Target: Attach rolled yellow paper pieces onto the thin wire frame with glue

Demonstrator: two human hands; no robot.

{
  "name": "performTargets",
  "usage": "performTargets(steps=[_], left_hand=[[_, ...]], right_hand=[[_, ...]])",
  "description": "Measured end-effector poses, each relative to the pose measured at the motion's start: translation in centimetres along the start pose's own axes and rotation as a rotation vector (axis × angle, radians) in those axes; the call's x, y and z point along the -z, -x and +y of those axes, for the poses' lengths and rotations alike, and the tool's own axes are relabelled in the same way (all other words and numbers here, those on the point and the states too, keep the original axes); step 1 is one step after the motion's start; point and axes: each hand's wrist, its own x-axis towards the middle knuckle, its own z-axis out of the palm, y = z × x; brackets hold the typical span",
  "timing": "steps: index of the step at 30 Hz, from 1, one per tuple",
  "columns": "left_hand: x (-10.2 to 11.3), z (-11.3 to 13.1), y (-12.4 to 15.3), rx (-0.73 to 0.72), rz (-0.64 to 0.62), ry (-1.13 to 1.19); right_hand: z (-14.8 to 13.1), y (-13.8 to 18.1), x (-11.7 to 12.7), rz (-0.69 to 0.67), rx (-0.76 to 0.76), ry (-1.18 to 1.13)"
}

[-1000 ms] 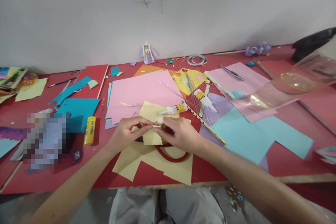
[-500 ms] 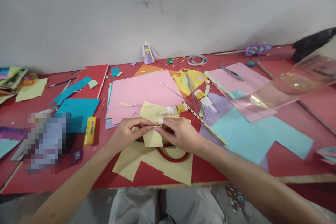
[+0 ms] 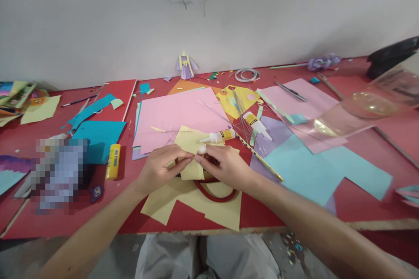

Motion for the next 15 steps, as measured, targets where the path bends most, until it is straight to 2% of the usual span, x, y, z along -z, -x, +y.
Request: performTargets(steps=[8,15], left_hand=[[-0.1,0.08,0.04,-0.051,0.018,-0.035],[0.0,0.05,0.25,-0.268,0.034,-0.281]], right_hand=[[0.22,0.08,-0.01,-0.051,-0.022,-0.055],[-0.08,-0.24,0.2,-0.117,-0.073,-0.15]])
